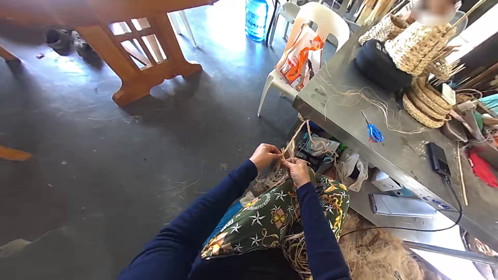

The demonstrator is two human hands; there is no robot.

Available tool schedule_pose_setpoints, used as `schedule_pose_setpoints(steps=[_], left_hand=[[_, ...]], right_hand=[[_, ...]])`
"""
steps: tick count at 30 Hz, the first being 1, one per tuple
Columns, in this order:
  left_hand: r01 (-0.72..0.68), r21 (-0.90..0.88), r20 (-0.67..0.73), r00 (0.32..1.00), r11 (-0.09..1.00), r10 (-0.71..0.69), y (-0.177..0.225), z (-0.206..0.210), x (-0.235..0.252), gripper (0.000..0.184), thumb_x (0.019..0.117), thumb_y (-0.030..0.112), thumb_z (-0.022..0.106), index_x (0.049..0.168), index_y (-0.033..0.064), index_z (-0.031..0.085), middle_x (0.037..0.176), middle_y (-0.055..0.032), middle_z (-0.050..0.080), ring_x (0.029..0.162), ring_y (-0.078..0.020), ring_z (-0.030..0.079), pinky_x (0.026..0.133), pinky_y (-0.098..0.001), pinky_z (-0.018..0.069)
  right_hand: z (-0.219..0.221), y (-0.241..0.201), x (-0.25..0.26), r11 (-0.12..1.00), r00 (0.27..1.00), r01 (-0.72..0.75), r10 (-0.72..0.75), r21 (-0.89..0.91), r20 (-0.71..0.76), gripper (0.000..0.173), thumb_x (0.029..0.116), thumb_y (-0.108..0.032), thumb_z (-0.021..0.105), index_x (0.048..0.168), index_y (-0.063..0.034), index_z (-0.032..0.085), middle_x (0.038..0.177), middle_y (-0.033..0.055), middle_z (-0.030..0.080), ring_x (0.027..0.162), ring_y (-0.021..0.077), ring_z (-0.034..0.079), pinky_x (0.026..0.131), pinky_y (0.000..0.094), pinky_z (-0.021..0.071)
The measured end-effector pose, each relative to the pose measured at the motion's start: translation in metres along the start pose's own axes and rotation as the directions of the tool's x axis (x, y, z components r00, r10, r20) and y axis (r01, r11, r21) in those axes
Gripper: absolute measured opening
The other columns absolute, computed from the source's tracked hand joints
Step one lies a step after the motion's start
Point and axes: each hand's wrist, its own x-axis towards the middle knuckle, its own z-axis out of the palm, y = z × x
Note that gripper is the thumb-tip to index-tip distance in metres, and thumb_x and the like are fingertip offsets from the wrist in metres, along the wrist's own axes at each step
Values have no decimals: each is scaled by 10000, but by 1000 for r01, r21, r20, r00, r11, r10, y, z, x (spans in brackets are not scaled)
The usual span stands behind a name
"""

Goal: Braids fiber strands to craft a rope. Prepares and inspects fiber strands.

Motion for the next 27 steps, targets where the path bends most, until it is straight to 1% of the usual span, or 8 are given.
schedule_pose_setpoints(steps=[4, 8, 12, 17, 20, 23, 25, 27], left_hand=[[97, -152, 74, 994, 984, -86, 1, -1, -3, 146, 1029, 106, 602, 951, 0, 666, 698, -5, 566, 512, -28, 384, 486, -201, 318], [299, -240, 218, 944, 924, -249, 16, -5, -2, 141, 1068, 133, 522, 1021, 30, 606, 680, 6, 555, 437, -4, 318, 405, -165, 244], [438, -330, 284, 891, 837, -354, 29, -4, -2, 130, 1080, 120, 471, 1097, 45, 575, 693, 8, 564, 422, 13, 308, 382, -148, 233], [452, -556, 210, 888, 697, -409, 37, 19, -13, 177, 1093, 110, 406, 1109, 18, 557, 722, -33, 661, 399, 27, 319, 374, -153, 233], [413, -615, 142, 896, 671, -421, 48, 37, -22, 181, 1098, 104, 394, 1123, 8, 545, 713, -34, 647, 396, 24, 332, 368, -149, 235], [359, -580, 57, 914, 732, -403, 43, 55, -19, 138, 1071, 67, 425, 1115, 15, 544, 700, -2, 513, 473, -29, 378, 427, -182, 313], [313, -495, -11, 931, 811, -366, 30, 64, -14, 197, 1056, 74, 461, 1185, -8, 586, 800, -74, 576, 608, -120, 504, 564, -291, 447], [285, -383, -46, 944, 879, -326, 22, 69, -11, 211, 1035, 74, 491, 1175, -28, 611, 894, -150, 625, 719, -209, 574, 666, -401, 499]], right_hand=[[-9, 1, -8, 999, 997, 2, -6, -49, -82, 167, 926, -92, 759, 1058, 4, 727, 901, 105, 702, 759, 145, 603, 733, 344, 492], [-23, -2, -26, 969, 985, -7, 49, 245, -166, 68, 969, 2, 638, 1030, 28, 646, 631, 6, 468, 447, 55, 328, 413, 210, 285], [-34, -19, -38, 818, 978, 70, 56, 571, -200, 329, 1113, -171, 412, 874, -41, 596, 489, -81, 308, 376, 30, 269, 386, 192, 275], [-30, -43, -27, 599, 928, 279, 34, 751, -372, 514, 1130, -408, 276, 757, -148, 515, 458, -80, 322, 344, 68, 295, 377, 229, 322], [-5, -45, -21, 603, 926, 310, -17, 735, -377, 545, 1128, -438, 247, 727, -159, 490, 458, -76, 351, 339, 69, 324, 371, 229, 336], [19, -39, -17, 671, 917, 353, -111, 652, -382, 568, 1132, -380, 224, 686, -149, 488, 442, -75, 366, 338, 58, 338, 374, 227, 336], [27, -33, -12, 704, 882, 434, -202, 563, -427, 562, 1125, -338, 253, 667, -144, 514, 441, -72, 380, 345, 52, 349, 381, 228, 346], [30, -34, -7, 718, 864, 453, -209, 529, -457, 552, 1132, -311, 270, 671, -131, 515, 434, -71, 373, 337, 46, 354, 368, 227, 348]])
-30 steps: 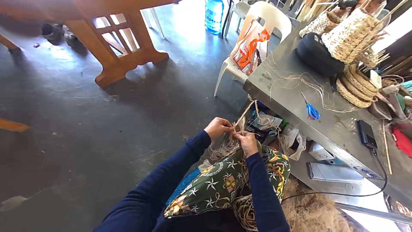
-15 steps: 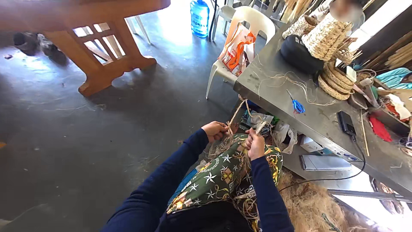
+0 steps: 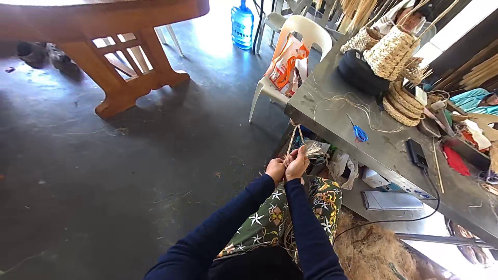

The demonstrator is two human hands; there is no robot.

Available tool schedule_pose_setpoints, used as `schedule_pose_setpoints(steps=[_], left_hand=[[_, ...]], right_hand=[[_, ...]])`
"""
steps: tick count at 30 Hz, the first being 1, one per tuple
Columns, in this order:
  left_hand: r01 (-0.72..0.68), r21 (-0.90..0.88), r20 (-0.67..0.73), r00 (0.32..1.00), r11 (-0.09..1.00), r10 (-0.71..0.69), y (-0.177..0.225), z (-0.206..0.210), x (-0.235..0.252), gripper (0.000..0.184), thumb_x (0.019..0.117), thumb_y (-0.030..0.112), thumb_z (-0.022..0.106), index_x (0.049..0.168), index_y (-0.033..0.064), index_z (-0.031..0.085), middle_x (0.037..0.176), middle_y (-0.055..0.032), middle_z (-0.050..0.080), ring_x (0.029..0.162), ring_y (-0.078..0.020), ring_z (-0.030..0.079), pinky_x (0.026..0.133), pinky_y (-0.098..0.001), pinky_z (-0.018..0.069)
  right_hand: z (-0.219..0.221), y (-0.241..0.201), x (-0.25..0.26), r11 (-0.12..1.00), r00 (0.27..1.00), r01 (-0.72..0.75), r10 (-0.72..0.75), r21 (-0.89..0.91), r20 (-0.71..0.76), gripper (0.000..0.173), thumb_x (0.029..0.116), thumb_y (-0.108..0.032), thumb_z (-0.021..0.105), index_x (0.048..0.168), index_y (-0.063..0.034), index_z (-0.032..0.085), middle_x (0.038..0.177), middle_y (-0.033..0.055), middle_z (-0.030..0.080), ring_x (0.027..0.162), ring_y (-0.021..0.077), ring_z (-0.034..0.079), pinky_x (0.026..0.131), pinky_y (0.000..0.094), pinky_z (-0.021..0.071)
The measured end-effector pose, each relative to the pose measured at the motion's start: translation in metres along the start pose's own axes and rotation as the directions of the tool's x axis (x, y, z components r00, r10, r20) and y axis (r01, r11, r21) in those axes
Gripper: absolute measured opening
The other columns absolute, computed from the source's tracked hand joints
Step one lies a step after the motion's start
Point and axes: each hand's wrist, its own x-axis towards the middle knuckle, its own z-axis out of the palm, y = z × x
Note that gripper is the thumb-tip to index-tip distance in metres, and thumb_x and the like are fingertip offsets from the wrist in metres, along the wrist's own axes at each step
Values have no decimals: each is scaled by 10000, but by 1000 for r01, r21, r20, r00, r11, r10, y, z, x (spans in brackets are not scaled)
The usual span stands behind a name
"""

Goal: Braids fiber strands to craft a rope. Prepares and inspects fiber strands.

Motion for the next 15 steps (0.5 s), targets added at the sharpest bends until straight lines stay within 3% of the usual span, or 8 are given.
schedule_pose_setpoints(steps=[4, 6, 8, 12, 15], left_hand=[[-98, 292, 50, 995, 951, 87, 7, -1, -1, 193, 1037, 125, 516, 1078, -37, 613, 938, -188, 624, 831, -286, 603, 758, -488, 489], [-159, 442, 90, 987, 883, 133, 10, -3, 0, 260, 1050, 174, 515, 1095, -47, 644, 1049, -254, 671, 1021, -385, 656, 913, -594, 498], [-190, 543, 124, 981, 818, 146, 17, 0, -4, 287, 1062, 187, 494, 1145, -43, 644, 1121, -273, 670, 1115, -419, 643, 974, -623, 477], [-198, 638, 140, 980, 744, 141, 25, 2, -15, 302, 1085, 147, 445, 1269, -35, 600, 1204, -280, 651, 1176, -433, 624, 1009, -619, 468], [-253, 603, 171, 967, 756, 187, 23, 2, -15, 271, 1087, 115, 446, 1228, -60, 596, 1147, -284, 651, 1114, -424, 638, 984, -598, 481]], right_hand=[[3, -6, 5, 998, 998, -58, 57, -33, -36, 489, 1128, -290, 373, 723, -87, 556, 440, -66, 363, 343, 43, 349, 375, 219, 348], [-1, -9, 7, 996, 996, -80, 79, -27, -38, 475, 1123, -299, 401, 739, -76, 570, 441, -61, 363, 345, 51, 343, 377, 226, 344], [-5, -14, 9, 994, 994, -108, 108, -2, -27, 478, 1122, -323, 395, 732, -93, 549, 444, -62, 338, 349, 59, 318, 383, 233, 317], [-21, -38, 19, 990, 988, -139, 138, -4, -66, 488, 1117, -384, 393, 729, -124, 535, 450, -74, 345, 344, 50, 314, 368, 220, 313], [-36, -50, 25, 969, 969, -216, 228, 119, -93, 491, 1117, -432, 364, 737, -153, 501, 449, -76, 321, 328, 49, 284, 346, 205, 281]])
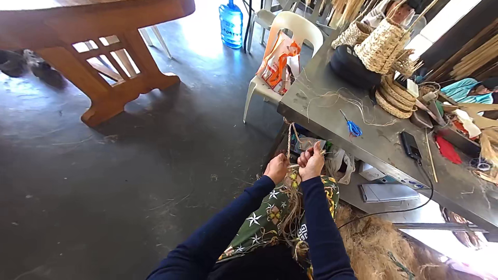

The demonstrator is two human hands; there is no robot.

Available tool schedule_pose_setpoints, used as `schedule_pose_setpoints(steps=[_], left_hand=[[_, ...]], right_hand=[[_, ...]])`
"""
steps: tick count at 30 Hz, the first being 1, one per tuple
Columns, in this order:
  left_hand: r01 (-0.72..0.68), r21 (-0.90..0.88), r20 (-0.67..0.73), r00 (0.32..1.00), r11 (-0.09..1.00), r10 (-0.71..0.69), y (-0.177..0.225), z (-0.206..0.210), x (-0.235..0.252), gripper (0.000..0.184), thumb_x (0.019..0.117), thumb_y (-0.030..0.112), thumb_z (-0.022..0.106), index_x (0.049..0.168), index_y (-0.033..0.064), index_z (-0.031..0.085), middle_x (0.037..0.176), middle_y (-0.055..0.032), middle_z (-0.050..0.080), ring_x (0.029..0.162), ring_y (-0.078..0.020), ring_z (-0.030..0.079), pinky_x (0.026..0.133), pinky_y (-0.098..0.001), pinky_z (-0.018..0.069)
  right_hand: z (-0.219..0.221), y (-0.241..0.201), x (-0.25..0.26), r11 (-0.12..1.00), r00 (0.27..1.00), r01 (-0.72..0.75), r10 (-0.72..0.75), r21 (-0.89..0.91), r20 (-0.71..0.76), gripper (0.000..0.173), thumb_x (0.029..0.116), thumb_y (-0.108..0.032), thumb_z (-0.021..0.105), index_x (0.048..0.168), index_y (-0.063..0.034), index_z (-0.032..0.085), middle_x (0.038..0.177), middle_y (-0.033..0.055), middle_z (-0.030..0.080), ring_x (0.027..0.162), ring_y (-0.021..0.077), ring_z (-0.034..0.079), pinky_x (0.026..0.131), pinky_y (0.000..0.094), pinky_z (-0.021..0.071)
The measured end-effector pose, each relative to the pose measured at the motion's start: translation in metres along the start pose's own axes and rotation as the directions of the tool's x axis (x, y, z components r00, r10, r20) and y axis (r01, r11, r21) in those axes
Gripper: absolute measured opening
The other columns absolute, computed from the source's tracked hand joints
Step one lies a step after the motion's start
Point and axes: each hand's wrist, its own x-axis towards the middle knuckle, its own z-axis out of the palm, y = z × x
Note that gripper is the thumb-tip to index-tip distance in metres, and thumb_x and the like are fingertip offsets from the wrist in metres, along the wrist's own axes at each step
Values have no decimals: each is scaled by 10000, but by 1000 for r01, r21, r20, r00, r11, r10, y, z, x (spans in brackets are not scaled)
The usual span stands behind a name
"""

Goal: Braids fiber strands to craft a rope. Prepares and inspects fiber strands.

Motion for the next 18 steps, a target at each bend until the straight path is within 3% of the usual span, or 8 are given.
schedule_pose_setpoints(steps=[3, 6, 9, 11, 13, 16, 18], left_hand=[[-3, -10, -5, 1000, 1000, 3, 0, 0, 1, 262, 1082, 102, 454, 1215, -71, 599, 1135, -295, 649, 1094, -433, 641, 971, -605, 484], [7, -33, -26, 1000, 999, -8, -11, -1, 5, 260, 1079, 85, 456, 1215, -84, 599, 1149, -310, 643, 1112, -449, 635, 984, -609, 479], [18, -77, -46, 999, 997, -22, -16, -1, 7, 280, 1081, 89, 449, 1245, -89, 591, 1175, -310, 639, 1140, -433, 627, 1016, -586, 467], [12, -104, -57, 998, 994, -18, -15, 1, 7, 285, 1082, 90, 446, 1243, -97, 590, 1179, -314, 636, 1143, -430, 626, 1020, -581, 465], [1, -136, -71, 997, 991, -10, -15, 4, 7, 283, 1081, 86, 444, 1238, -97, 592, 1165, -310, 640, 1117, -423, 637, 1006, -574, 477], [-8, -188, -89, 996, 982, -9, -13, 9, 6, 281, 1084, 98, 451, 1238, -92, 589, 1134, -296, 642, 1050, -404, 642, 961, -563, 488], [2, -207, -103, 994, 978, -24, -11, 12, 5, 281, 1078, 90, 452, 1242, -94, 588, 1125, -292, 641, 1035, -397, 639, 956, -558, 486]], right_hand=[[-16, -22, 8, 996, 1000, 17, -16, 87, -8, 506, 1116, -459, 333, 721, -181, 483, 455, -91, 330, 332, 41, 280, 350, 198, 280], [-41, -56, 22, 985, 989, 143, -137, 99, -62, 498, 1118, -457, 313, 721, -196, 464, 463, -100, 348, 344, 30, 298, 364, 195, 300], [-72, -92, 32, 934, 915, 356, -356, -34, -191, 452, 1134, -373, 308, 783, -156, 493, 478, -90, 356, 363, 41, 339, 390, 207, 356], [-93, -100, 26, 882, 861, 408, -458, -237, -220, 399, 1137, -275, 312, 928, -65, 579, 567, -43, 480, 456, 70, 485, 489, 234, 480], [-107, -91, 6, 843, 913, 296, -388, -450, -126, 351, 1117, -159, 323, 1121, 43, 610, 770, 43, 612, 652, 107, 594, 634, 272, 521], [-110, -61, -23, 673, 994, 108, -55, -732, 96, 290, 1085, -115, 466, 1099, 48, 705, 784, 43, 677, 600, 69, 560, 554, 238, 464], [-96, -39, -36, 600, 965, 127, 108, -790, 237, 241, 1061, -95, 528, 1111, 33, 727, 765, 25, 659, 573, 54, 517, 533, 228, 431]])
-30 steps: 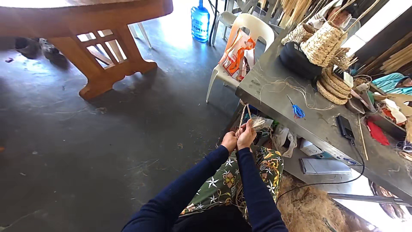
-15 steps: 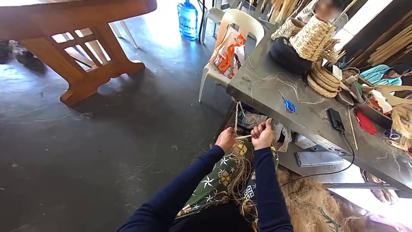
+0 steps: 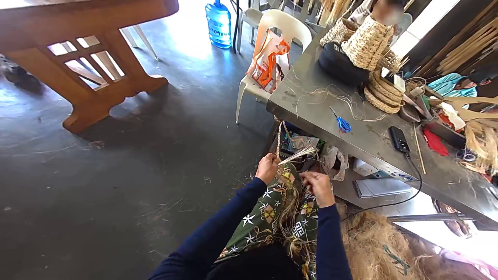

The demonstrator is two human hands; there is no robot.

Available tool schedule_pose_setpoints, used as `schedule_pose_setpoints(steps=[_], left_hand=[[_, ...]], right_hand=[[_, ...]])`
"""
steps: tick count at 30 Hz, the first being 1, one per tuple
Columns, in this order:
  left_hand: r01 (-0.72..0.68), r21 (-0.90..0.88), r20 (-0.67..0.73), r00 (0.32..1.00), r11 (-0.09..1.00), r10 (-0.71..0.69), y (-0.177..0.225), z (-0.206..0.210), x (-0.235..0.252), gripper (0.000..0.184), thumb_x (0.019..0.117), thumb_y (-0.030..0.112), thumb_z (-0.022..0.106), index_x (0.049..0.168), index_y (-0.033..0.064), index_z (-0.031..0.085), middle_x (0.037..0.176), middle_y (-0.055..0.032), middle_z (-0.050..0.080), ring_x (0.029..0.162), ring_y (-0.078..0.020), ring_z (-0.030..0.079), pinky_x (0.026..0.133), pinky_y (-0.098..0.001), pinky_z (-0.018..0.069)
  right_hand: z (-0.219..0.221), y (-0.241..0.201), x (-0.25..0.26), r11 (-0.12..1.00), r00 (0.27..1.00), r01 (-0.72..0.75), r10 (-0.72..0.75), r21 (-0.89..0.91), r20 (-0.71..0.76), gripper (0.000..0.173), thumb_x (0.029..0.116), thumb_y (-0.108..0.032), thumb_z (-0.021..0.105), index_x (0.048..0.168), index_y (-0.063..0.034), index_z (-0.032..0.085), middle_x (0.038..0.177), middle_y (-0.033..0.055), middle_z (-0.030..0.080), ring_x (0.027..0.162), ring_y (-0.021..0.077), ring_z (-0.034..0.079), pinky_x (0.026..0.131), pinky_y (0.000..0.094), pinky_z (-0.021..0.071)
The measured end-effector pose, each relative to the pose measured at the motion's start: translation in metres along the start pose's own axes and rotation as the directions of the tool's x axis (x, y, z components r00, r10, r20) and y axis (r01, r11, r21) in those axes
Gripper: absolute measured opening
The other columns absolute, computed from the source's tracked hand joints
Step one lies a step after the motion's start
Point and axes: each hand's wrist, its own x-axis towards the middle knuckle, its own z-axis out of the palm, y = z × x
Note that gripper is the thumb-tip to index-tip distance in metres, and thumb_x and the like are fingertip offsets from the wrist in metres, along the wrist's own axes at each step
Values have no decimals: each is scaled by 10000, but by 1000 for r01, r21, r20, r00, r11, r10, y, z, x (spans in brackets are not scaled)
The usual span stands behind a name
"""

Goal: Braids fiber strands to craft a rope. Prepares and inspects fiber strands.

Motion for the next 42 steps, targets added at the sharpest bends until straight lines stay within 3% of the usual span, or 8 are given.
schedule_pose_setpoints(steps=[4, 9, 25, 30, 33, 36, 39, 42], left_hand=[[-6, -19, -39, 999, 1000, 5, 0, 4, -3, 287, 1080, 105, 460, 1237, -99, 588, 1127, -294, 643, 1063, -400, 640, 978, -558, 483], [-23, 26, -59, 998, 999, 25, 2, 7, -5, 269, 1083, 98, 459, 1223, -90, 591, 1119, -286, 654, 1076, -398, 648, 993, -553, 484], [-17, 63, -30, 999, 998, 19, -3, 4, -4, 262, 1080, 101, 469, 1233, -69, 597, 1071, -282, 656, 1008, -403, 654, 936, -572, 498], [-13, 35, -42, 999, 999, 14, -5, 6, -1, 270, 1084, 104, 466, 1224, -86, 595, 1089, -293, 654, 1034, -412, 651, 957, -572, 492], [-20, 23, -64, 998, 1000, 21, -2, 9, -3, 264, 1081, 97, 467, 1213, -93, 595, 1079, -294, 649, 1034, -412, 643, 953, -570, 486], [-19, 10, -75, 997, 1000, 19, -2, 11, -5, 280, 1081, 114, 477, 1223, -97, 594, 1103, -300, 648, 1060, -418, 641, 971, -577, 483], [-18, 10, -89, 996, 1000, 19, -2, 13, -5, 278, 1082, 114, 474, 1225, -91, 595, 1099, -296, 652, 1057, -414, 646, 972, -573, 485], [-8, 2, -99, 995, 1000, 8, -4, 13, -5, 273, 1083, 104, 464, 1223, -90, 594, 1091, -294, 655, 1042, -415, 651, 965, -570, 492]], right_hand=[[47, -7, 10, 985, 997, 81, -82, 153, -4, 168, 969, -67, 693, 1092, 41, 731, 838, 60, 704, 605, 39, 526, 570, 223, 445], [75, -13, 29, 900, 997, 31, 2, 436, -75, 119, 964, 7, 672, 1058, 69, 711, 735, 76, 664, 531, 63, 530, 505, 202, 458], [36, -7, 44, 762, 966, 153, 18, 630, -257, 99, 969, 84, 609, 920, 63, 693, 702, 101, 705, 544, 140, 655, 573, 284, 602], [39, -3, 38, 834, 996, 32, 17, 551, -83, 253, 960, 86, 615, 1209, 56, 581, 785, 102, 684, 549, 130, 619, 552, 281, 576], [54, -4, 32, 833, 990, -123, 142, 540, 7, 277, 954, 67, 641, 1226, 78, 591, 758, 98, 636, 531, 123, 570, 526, 270, 544], [68, -4, 26, 728, 974, -203, 221, 654, 56, 253, 1023, 3, 558, 1272, 30, 525, 770, 67, 578, 543, 118, 534, 546, 274, 534], [80, -3, 21, 530, 970, -173, 236, 830, 51, 102, 1079, -91, 461, 1121, -49, 545, 703, 13, 569, 518, 85, 525, 536, 239, 518], [83, -8, 13, 250, 944, -178, 315, 952, 95, 291, 1108, -331, 426, 1066, -73, 555, 739, 22, 627, 528, 86, 583, 538, 217, 540]])
